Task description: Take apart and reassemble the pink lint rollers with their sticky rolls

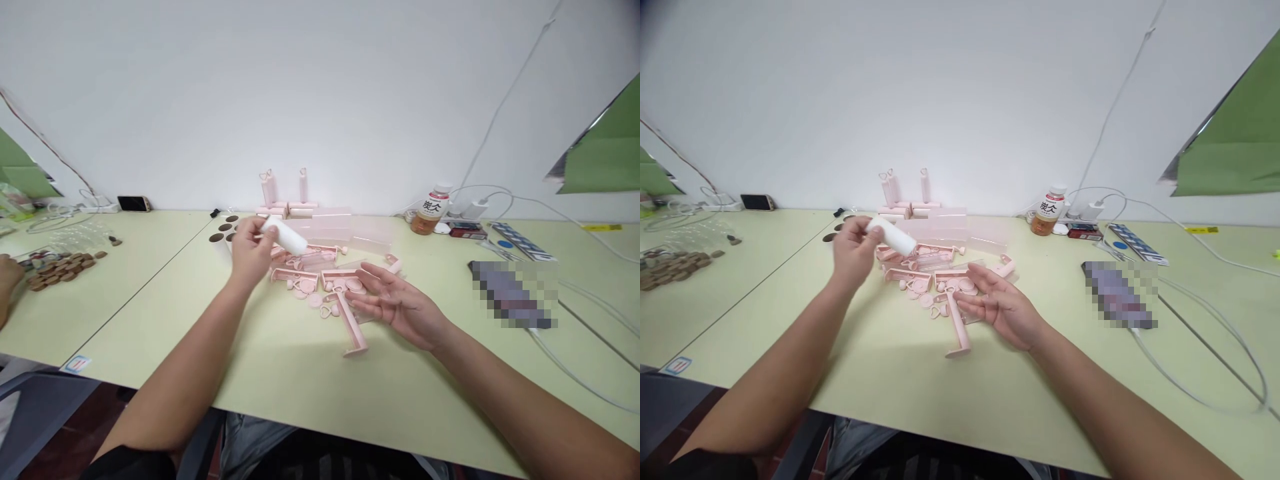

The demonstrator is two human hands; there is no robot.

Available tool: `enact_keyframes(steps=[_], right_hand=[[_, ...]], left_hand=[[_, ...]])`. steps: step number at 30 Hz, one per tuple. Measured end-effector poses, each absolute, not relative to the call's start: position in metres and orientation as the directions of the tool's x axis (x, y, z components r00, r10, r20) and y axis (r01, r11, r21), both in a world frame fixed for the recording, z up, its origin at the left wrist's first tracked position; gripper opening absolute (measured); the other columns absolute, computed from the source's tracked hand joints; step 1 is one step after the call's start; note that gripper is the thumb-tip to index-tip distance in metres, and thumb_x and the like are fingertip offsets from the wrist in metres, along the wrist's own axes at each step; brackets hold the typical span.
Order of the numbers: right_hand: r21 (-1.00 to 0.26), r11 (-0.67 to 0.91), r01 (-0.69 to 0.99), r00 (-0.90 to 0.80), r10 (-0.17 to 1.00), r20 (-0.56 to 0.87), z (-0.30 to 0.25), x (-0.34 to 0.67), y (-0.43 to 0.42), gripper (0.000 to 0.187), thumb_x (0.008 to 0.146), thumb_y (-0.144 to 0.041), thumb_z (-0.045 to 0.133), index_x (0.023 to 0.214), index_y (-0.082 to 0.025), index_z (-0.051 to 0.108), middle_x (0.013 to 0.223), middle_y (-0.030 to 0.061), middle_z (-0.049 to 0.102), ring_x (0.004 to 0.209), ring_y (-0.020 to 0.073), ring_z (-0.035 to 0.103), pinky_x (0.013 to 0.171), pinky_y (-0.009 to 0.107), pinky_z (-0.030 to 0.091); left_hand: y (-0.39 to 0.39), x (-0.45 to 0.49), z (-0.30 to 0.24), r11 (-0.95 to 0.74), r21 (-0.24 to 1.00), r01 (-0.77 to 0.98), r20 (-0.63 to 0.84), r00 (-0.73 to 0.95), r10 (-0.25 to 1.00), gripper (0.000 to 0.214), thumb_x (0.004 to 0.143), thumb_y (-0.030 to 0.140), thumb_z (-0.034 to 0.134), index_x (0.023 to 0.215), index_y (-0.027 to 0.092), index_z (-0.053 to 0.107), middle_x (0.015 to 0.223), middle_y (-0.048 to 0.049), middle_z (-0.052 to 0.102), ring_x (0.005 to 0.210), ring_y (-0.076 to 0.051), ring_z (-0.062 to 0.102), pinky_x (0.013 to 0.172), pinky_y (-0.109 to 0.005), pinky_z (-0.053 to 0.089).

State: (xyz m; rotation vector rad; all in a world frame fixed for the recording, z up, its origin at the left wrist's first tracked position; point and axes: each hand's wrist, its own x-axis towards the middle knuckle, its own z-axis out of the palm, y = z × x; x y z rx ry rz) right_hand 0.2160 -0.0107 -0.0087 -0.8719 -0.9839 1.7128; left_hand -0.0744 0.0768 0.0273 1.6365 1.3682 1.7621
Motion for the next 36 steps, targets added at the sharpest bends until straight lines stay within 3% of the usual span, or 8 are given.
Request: enact_keyframes(steps=[3,8,23,30,33,36], right_hand=[[-0.93,-0.166,-0.329,-0.29,0.955,-0.068,-0.01,0.22,-0.01,0.047,0.073,-0.022,0.073,0.119,-0.028,0.066,0.148,0.0081,0.052,0.111,0.0309,0.07,0.104,0.053,0.051],[-0.991,-0.045,-0.129,-0.199,0.98,-0.018,-0.009,0.225,-0.01,0.035,0.073,-0.03,0.078,0.107,-0.024,0.071,0.124,0.0099,0.068,0.104,0.0296,0.072,0.093,0.049,0.057],[-0.998,0.046,0.041,-0.15,0.988,0.039,-0.016,0.226,-0.009,0.036,0.073,-0.039,0.079,0.105,-0.022,0.073,0.103,0.0095,0.074,0.09,0.0259,0.073,0.077,0.043,0.062],[-0.988,0.127,0.085,-0.094,0.988,0.119,-0.012,0.228,-0.009,0.031,0.075,-0.04,0.076,0.1,-0.022,0.072,0.097,0.0097,0.074,0.082,0.0247,0.071,0.063,0.038,0.061],[-0.961,0.197,0.192,-0.065,0.98,0.188,-0.009,0.233,-0.008,0.03,0.077,-0.04,0.071,0.1,-0.021,0.071,0.092,0.0096,0.074,0.077,0.0234,0.069,0.06,0.035,0.057],[-0.835,0.291,0.468,-0.156,0.957,0.246,-0.003,0.241,-0.007,0.023,0.083,-0.036,0.061,0.099,-0.021,0.071,0.092,0.0091,0.074,0.082,0.0244,0.067,0.068,0.037,0.054]], left_hand=[[0.085,-0.114,0.048,-0.465,0.681,0.567,0.699,-0.313,0.643,0.014,0.08,0.031,0.065,0.087,0.02,0.059,0.1,-0.0041,0.056,0.082,-0.016,0.056,0.069,-0.028,0.05],[0.116,-0.166,0.076,-0.308,0.593,0.744,0.746,-0.363,0.559,0.01,0.082,0.024,0.063,0.089,0.021,0.055,0.107,-0.0075,0.054,0.093,-0.02,0.056,0.076,-0.033,0.05],[0.155,-0.179,0.081,-0.127,0.424,0.897,0.57,-0.155,0.807,0.013,0.075,0.024,0.065,0.085,0.021,0.058,0.117,-0.0122,0.05,0.089,-0.027,0.057,0.083,-0.044,0.048],[0.148,-0.175,0.084,-0.066,0.384,0.921,0.559,-0.175,0.811,0.032,0.073,0.029,0.067,0.102,0.023,0.054,0.119,-0.0129,0.049,0.09,-0.029,0.057,0.082,-0.047,0.047],[0.147,-0.175,0.085,-0.063,0.41,0.91,0.56,-0.196,0.805,0.039,0.074,0.036,0.069,0.106,0.024,0.052,0.12,-0.0134,0.048,0.092,-0.03,0.057,0.081,-0.046,0.047],[0.141,-0.171,0.09,-0.078,0.425,0.902,0.601,-0.217,0.769,0.039,0.076,0.039,0.069,0.108,0.023,0.052,0.124,-0.0133,0.047,0.097,-0.029,0.057,0.084,-0.046,0.048]])
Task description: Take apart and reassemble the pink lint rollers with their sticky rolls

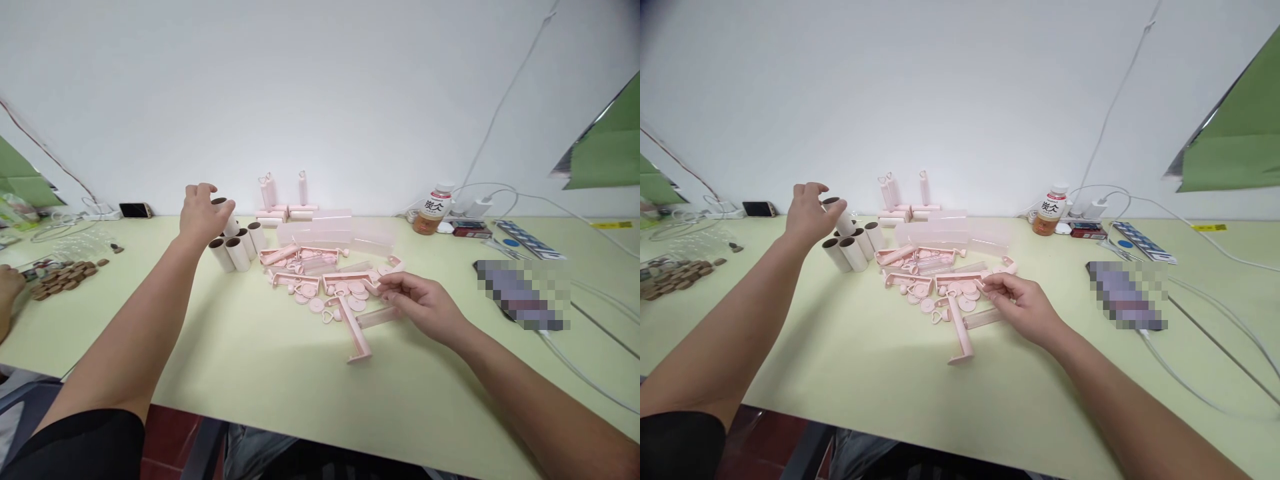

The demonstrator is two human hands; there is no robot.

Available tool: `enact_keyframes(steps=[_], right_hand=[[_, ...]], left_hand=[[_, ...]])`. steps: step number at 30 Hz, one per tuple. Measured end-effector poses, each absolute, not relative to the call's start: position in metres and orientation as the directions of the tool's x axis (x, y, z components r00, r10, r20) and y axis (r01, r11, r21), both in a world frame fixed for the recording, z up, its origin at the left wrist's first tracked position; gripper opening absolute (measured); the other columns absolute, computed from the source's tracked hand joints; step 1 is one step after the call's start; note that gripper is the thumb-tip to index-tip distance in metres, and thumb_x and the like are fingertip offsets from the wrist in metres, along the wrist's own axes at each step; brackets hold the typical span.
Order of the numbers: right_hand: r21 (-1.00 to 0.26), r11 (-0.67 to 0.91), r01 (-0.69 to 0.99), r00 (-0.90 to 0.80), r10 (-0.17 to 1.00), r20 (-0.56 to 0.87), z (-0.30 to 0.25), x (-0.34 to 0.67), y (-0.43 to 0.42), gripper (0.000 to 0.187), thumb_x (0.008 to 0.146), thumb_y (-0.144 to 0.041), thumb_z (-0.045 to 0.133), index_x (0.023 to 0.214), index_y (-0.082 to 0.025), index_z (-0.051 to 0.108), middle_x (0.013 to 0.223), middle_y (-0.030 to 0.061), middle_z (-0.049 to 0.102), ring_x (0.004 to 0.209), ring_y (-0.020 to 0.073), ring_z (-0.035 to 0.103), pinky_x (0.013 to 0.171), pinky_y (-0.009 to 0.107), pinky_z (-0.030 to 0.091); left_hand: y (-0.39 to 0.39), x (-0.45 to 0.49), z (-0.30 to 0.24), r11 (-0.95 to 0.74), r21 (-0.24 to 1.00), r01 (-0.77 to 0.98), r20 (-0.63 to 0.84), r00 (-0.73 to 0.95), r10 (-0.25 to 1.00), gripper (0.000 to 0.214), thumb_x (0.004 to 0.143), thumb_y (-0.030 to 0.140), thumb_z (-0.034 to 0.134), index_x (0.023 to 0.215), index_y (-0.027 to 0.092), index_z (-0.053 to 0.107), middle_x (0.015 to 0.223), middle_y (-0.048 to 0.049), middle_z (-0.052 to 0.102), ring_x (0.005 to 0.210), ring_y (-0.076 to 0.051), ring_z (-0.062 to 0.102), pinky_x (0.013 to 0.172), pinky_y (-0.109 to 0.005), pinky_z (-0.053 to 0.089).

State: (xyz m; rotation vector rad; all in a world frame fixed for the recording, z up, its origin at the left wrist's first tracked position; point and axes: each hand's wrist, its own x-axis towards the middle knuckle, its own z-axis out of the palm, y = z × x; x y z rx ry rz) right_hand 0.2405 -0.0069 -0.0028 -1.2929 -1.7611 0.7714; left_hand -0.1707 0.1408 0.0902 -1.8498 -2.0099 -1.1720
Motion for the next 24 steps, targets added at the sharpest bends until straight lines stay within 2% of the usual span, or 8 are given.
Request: enact_keyframes(steps=[3,5,8,11,14,18,20,24], right_hand=[[-0.546,0.417,0.727,-0.381,0.906,0.185,0.003,0.246,-0.008,0.021,0.081,-0.021,0.055,0.095,-0.02,0.07,0.097,0.0091,0.072,0.091,0.0263,0.063,0.079,0.04,0.05],[-0.408,0.468,0.784,-0.474,0.876,0.094,0.004,0.246,-0.009,0.024,0.077,-0.016,0.054,0.096,-0.02,0.069,0.097,0.0097,0.07,0.093,0.0271,0.061,0.08,0.039,0.049],[-0.333,0.504,0.797,-0.528,0.849,0.022,0.003,0.243,-0.01,0.029,0.076,-0.012,0.054,0.1,-0.019,0.068,0.099,0.0099,0.069,0.095,0.0274,0.059,0.082,0.038,0.046],[-0.294,0.533,0.793,-0.556,0.831,0.007,-0.001,0.239,-0.011,0.024,0.077,-0.013,0.055,0.095,-0.02,0.068,0.097,0.0096,0.068,0.095,0.0282,0.058,0.081,0.038,0.044],[-0.318,0.54,0.779,-0.577,0.817,-0.026,-0.001,0.238,-0.012,0.01,0.082,-0.017,0.056,0.086,-0.02,0.065,0.092,0.0088,0.066,0.091,0.0268,0.058,0.077,0.036,0.043],[-0.435,0.502,0.747,-0.541,0.84,0.041,0.001,0.242,-0.012,0.009,0.089,-0.028,0.057,0.094,-0.02,0.057,0.095,0.0077,0.063,0.083,0.0221,0.056,0.071,0.033,0.043],[-0.471,0.524,0.71,-0.533,0.836,0.126,0.0,0.242,-0.012,0.011,0.091,-0.031,0.057,0.096,-0.021,0.055,0.094,0.0065,0.06,0.08,0.0199,0.054,0.069,0.031,0.043],[-0.534,0.59,0.605,-0.563,0.792,0.237,-0.008,0.234,-0.014,0.013,0.091,-0.03,0.06,0.099,-0.021,0.055,0.088,0.004,0.057,0.073,0.0166,0.051,0.066,0.028,0.042]], left_hand=[[0.123,-0.152,0.096,-0.157,0.439,0.885,0.688,-0.219,0.692,0.036,0.08,0.036,0.066,0.111,0.023,0.052,0.126,-0.0122,0.048,0.102,-0.027,0.058,0.082,-0.042,0.05],[0.103,-0.13,0.094,-0.276,0.44,0.855,0.744,-0.175,0.645,0.031,0.082,0.034,0.064,0.11,0.023,0.054,0.123,-0.0101,0.051,0.097,-0.022,0.06,0.075,-0.035,0.051],[0.068,-0.088,0.08,-0.487,0.417,0.768,0.759,0.002,0.651,0.021,0.085,0.033,0.06,0.101,0.02,0.058,0.107,-0.006,0.06,0.085,-0.017,0.06,0.07,-0.031,0.05],[0.039,-0.051,0.055,-0.598,0.501,0.625,0.558,0.294,0.776,0.015,0.089,0.032,0.053,0.09,0.019,0.061,0.089,-0.002,0.063,0.079,-0.015,0.058,0.069,-0.028,0.046],[0.023,-0.036,0.035,-0.54,0.616,0.573,0.199,0.55,0.811,0.024,0.092,0.035,0.048,0.078,0.019,0.059,0.075,0.0001,0.061,0.069,-0.014,0.054,0.062,-0.026,0.041],[0.019,-0.037,0.024,-0.388,0.706,0.593,-0.223,0.706,0.673,0.044,0.09,0.056,0.051,0.069,0.018,0.053,0.064,0.0015,0.05,0.058,-0.012,0.048,0.052,-0.025,0.035],[0.02,-0.035,0.021,-0.241,0.824,0.512,-0.269,0.729,0.629,0.046,0.089,0.062,0.051,0.08,0.018,0.056,0.074,0.0007,0.053,0.061,-0.012,0.054,0.052,-0.024,0.04],[0.018,-0.021,0.009,0.012,0.988,0.154,-0.128,0.772,0.623,0.045,0.086,0.062,0.059,0.097,0.019,0.054,0.079,0.0009,0.056,0.063,-0.011,0.058,0.058,-0.024,0.047]])
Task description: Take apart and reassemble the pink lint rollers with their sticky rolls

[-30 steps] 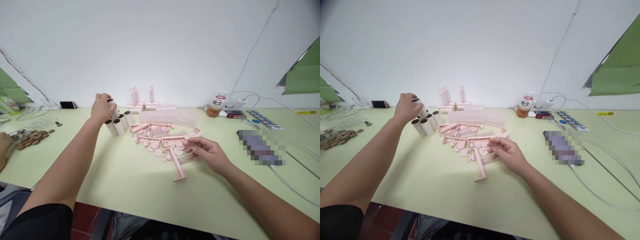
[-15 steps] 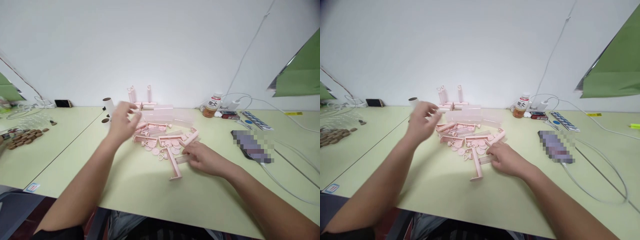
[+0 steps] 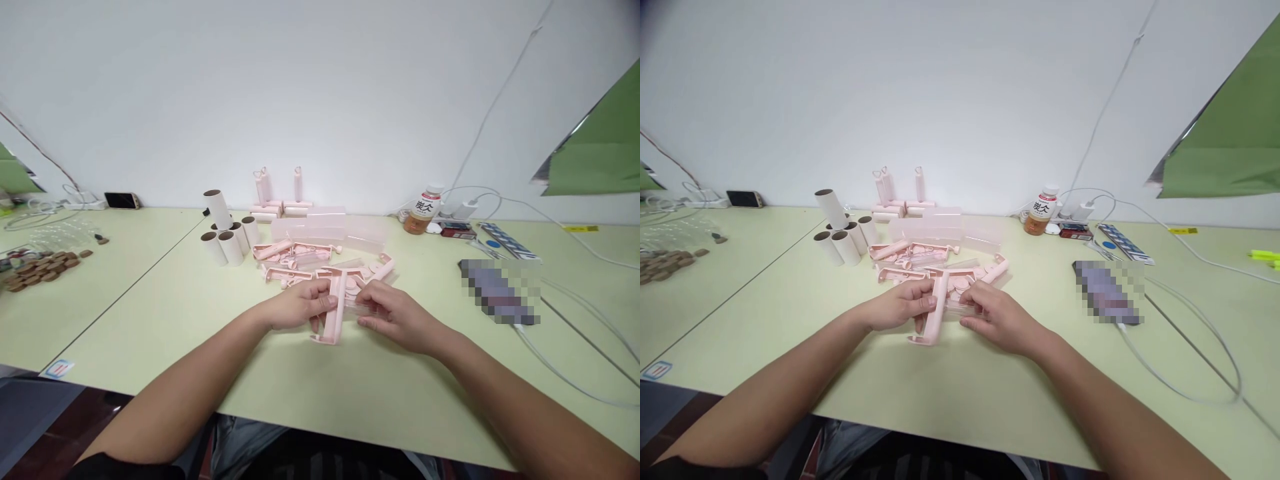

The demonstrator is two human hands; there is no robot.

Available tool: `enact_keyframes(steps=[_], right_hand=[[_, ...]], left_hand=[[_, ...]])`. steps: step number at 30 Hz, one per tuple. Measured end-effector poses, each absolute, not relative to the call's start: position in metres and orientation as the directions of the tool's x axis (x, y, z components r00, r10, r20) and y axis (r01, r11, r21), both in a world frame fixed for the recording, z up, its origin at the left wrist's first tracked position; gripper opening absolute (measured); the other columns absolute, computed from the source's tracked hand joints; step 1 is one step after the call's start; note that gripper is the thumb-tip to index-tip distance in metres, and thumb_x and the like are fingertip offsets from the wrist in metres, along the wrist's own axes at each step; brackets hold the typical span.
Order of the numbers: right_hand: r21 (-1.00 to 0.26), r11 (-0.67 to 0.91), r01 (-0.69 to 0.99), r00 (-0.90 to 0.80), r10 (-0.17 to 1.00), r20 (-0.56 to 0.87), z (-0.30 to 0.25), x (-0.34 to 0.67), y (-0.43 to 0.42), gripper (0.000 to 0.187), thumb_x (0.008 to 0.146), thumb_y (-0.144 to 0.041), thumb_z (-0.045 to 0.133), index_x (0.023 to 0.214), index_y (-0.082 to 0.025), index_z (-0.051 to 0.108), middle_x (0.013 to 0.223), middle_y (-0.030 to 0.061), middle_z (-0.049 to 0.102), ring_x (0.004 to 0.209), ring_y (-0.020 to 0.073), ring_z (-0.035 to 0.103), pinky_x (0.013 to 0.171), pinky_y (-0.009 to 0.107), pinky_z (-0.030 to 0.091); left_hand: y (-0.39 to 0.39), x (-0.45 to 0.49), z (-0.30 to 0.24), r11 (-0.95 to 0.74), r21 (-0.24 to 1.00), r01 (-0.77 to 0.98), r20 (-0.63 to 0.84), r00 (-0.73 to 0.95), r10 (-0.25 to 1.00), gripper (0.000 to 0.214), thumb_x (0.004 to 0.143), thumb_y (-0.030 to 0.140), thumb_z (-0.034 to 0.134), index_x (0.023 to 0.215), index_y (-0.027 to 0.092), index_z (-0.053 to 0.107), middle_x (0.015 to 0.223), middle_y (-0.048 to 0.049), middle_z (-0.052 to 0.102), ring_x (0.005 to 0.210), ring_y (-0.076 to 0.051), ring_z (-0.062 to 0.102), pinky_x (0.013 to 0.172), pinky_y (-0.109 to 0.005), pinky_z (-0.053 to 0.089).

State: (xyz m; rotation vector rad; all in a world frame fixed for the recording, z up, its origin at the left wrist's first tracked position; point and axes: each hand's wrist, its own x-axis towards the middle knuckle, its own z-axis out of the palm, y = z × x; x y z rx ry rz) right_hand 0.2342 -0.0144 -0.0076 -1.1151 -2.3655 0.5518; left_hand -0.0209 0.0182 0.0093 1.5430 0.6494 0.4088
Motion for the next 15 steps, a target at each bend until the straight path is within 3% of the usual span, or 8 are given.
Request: enact_keyframes(steps=[3,8,15], right_hand=[[-0.576,0.576,0.58,-0.564,0.795,0.226,-0.013,0.228,-0.015,0.012,0.092,-0.031,0.058,0.099,-0.02,0.058,0.084,0.0035,0.058,0.07,0.0156,0.052,0.064,0.028,0.043],[-0.602,0.582,0.547,-0.597,0.775,0.207,-0.016,0.226,-0.015,0.019,0.094,-0.032,0.054,0.105,-0.018,0.063,0.083,0.0047,0.064,0.069,0.0164,0.055,0.065,0.029,0.045],[-0.545,0.634,0.548,-0.615,0.747,0.25,-0.006,0.239,-0.011,0.022,0.094,-0.033,0.056,0.107,-0.019,0.066,0.083,0.0052,0.067,0.07,0.0168,0.059,0.065,0.029,0.046]], left_hand=[[0.016,-0.014,0.002,0.128,0.992,-0.013,-0.068,0.793,0.606,0.042,0.083,0.054,0.069,0.098,0.017,0.056,0.075,0.0014,0.057,0.062,-0.01,0.058,0.06,-0.023,0.047],[0.014,-0.014,-0.005,0.314,0.946,-0.084,-0.097,0.849,0.519,0.046,0.083,0.045,0.074,0.115,0.02,0.053,0.085,-0.0065,0.07,0.07,-0.019,0.071,0.067,-0.031,0.052],[0.01,-0.007,-0.011,0.384,0.898,-0.212,-0.045,0.826,0.561,0.04,0.074,0.038,0.083,0.101,0.018,0.059,0.076,-0.0048,0.071,0.069,-0.017,0.07,0.072,-0.031,0.054]])
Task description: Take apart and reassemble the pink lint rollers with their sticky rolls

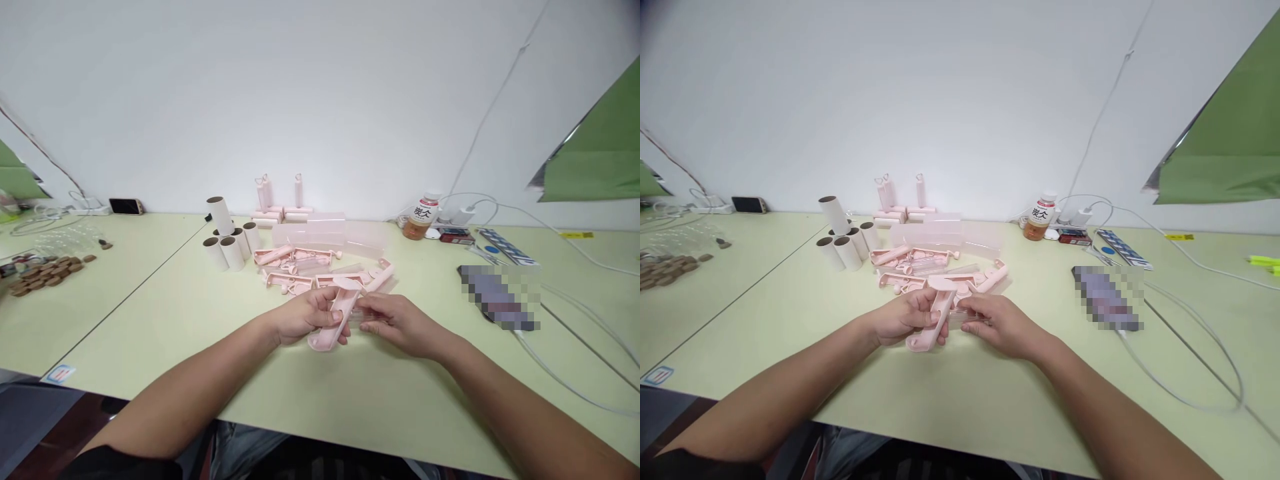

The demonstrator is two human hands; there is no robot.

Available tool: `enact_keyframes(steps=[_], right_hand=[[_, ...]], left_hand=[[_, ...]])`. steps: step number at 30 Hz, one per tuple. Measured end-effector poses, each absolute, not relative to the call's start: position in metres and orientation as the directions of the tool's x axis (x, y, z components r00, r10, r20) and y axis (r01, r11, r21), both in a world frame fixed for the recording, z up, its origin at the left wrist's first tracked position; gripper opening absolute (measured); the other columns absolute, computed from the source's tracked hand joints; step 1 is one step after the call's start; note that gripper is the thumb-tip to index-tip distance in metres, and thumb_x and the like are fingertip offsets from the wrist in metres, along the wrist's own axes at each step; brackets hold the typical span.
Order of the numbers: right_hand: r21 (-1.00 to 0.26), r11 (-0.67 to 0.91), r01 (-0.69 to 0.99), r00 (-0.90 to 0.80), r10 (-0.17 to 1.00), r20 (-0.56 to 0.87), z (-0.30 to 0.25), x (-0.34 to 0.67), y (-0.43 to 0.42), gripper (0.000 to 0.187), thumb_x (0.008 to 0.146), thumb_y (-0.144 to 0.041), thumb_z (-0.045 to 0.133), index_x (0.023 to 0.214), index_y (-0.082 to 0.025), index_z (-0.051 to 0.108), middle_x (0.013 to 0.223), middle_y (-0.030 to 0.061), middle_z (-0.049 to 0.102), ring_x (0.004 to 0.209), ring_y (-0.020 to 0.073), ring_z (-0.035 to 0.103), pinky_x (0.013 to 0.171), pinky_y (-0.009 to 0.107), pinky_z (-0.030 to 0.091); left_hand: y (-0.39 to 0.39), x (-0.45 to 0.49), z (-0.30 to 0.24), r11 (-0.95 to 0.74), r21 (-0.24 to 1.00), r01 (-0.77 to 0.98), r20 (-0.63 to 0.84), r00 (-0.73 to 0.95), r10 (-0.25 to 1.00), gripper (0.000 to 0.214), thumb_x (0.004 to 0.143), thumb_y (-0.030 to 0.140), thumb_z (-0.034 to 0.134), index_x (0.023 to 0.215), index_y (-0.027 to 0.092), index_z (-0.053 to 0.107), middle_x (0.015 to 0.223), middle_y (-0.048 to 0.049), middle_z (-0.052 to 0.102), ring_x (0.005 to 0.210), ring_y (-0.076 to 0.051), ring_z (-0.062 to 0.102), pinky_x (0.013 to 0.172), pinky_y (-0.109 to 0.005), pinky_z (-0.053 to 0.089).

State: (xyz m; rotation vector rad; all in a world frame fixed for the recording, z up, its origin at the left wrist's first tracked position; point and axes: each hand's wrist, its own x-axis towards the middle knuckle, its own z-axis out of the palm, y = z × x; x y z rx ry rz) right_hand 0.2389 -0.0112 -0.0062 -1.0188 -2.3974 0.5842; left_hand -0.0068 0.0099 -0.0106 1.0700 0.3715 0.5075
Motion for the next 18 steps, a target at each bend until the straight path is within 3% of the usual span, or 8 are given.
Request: enact_keyframes(steps=[3,5,8,10,13,18], right_hand=[[-0.543,0.606,0.581,-0.536,0.787,0.305,0.001,0.256,-0.004,0.025,0.092,-0.038,0.059,0.105,-0.019,0.067,0.081,0.0054,0.069,0.071,0.0183,0.061,0.066,0.03,0.047],[-0.581,0.531,0.617,-0.432,0.845,0.314,0.005,0.264,-0.001,0.026,0.09,-0.042,0.06,0.1,-0.019,0.068,0.082,0.0054,0.069,0.072,0.019,0.061,0.066,0.03,0.048],[-0.653,0.45,0.609,-0.336,0.892,0.302,0.006,0.266,0.0,0.028,0.089,-0.046,0.061,0.09,-0.019,0.068,0.08,0.0044,0.068,0.071,0.0191,0.061,0.064,0.03,0.048],[-0.672,0.441,0.594,-0.347,0.895,0.281,0.003,0.26,-0.002,0.028,0.087,-0.046,0.063,0.091,-0.019,0.069,0.08,0.0042,0.068,0.071,0.0192,0.06,0.064,0.03,0.047],[-0.674,0.453,0.584,-0.414,0.88,0.234,-0.005,0.25,-0.005,0.031,0.086,-0.044,0.064,0.104,-0.019,0.071,0.082,0.0047,0.07,0.071,0.0192,0.06,0.064,0.031,0.048],[-0.664,0.471,0.58,-0.478,0.858,0.191,-0.011,0.241,-0.007,0.033,0.088,-0.04,0.062,0.112,-0.019,0.07,0.085,0.005,0.07,0.074,0.0192,0.06,0.068,0.031,0.049]], left_hand=[[0.014,-0.018,0.0,0.325,0.898,-0.295,0.084,0.843,0.532,0.045,0.071,0.043,0.083,0.099,0.019,0.058,0.074,-0.0034,0.071,0.065,-0.018,0.069,0.075,-0.037,0.054],[0.02,-0.029,0.009,0.171,0.947,-0.273,0.117,0.786,0.607,0.041,0.075,0.046,0.079,0.098,0.019,0.058,0.073,-0.0019,0.068,0.064,-0.017,0.066,0.073,-0.037,0.053],[0.031,-0.042,0.016,-0.193,0.979,0.065,0.132,0.519,0.844,0.028,0.085,0.043,0.067,0.093,0.017,0.064,0.075,-0.0009,0.063,0.065,-0.014,0.06,0.066,-0.03,0.048],[0.039,-0.042,0.013,-0.334,0.874,0.353,0.22,0.324,0.92,0.02,0.089,0.036,0.059,0.095,0.019,0.067,0.08,-0.001,0.063,0.071,-0.015,0.059,0.068,-0.029,0.047],[0.051,-0.032,0.002,-0.404,0.711,0.576,0.37,0.182,0.911,0.021,0.088,0.023,0.053,0.103,0.021,0.067,0.096,-0.0029,0.067,0.09,-0.02,0.061,0.083,-0.034,0.048],[0.071,-0.016,-0.014,-0.398,0.626,0.67,0.463,0.091,0.882,0.047,0.078,0.013,0.055,0.125,0.019,0.056,0.124,-0.0119,0.056,0.117,-0.025,0.055,0.099,-0.04,0.046]])
